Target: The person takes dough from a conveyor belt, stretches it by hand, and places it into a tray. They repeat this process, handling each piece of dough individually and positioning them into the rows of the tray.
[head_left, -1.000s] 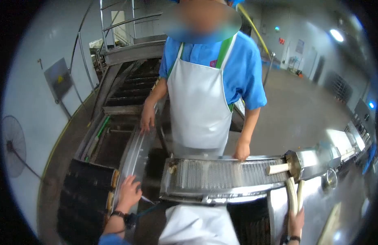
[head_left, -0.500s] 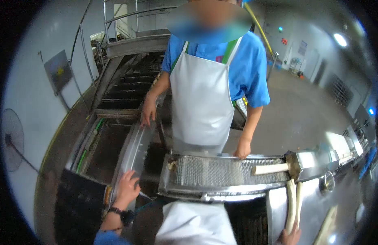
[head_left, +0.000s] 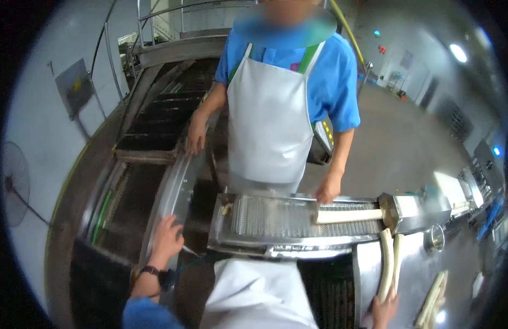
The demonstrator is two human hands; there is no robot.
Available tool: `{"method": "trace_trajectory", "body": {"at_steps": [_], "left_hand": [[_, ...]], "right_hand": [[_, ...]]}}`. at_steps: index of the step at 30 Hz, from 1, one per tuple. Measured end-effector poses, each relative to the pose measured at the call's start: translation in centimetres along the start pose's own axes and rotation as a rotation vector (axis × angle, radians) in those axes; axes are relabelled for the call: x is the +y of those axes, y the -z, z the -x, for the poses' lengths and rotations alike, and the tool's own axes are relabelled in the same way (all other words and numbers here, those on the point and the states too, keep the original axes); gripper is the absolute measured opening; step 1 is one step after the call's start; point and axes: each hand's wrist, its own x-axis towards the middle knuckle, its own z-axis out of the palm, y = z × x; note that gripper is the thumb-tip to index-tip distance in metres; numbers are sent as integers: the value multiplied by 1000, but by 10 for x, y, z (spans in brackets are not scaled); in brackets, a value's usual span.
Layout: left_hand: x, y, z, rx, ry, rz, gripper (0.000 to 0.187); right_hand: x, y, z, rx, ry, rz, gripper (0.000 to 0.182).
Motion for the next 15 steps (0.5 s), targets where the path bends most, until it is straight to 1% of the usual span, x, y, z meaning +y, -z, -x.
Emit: {"method": "trace_trajectory", "body": {"at_steps": [2,6,8,9,10,11,12,14,15], "left_hand": [[-3,-2,3,-20,23,14,30],[-5,-2,2,-6,6,9,30],[-1,0,2,-12,8,37,30],[-1,1,2,0,12,35,30],[-1,3,4,-15,23,24,30],[0,4,4,-29,34,12,30],[1,4,3,-18,43,8,30],[2,6,3,-37,23,24,30],[0,6,3,-28,26,17,30]], "right_hand": [[-1,-8,-5,35,79,-42,95],[17,-38,-16,19,114,-163,97],[22,-51,-19,272,240,-62,90],[6,-30,-16,281,246,-69,90],[-17,12,-3,261,305,-130,88],[-31,37,1,242,365,-191,87],[-31,36,-1,248,376,-197,87],[-27,26,0,134,282,-281,87],[-31,28,-1,137,289,-289,87]]}}
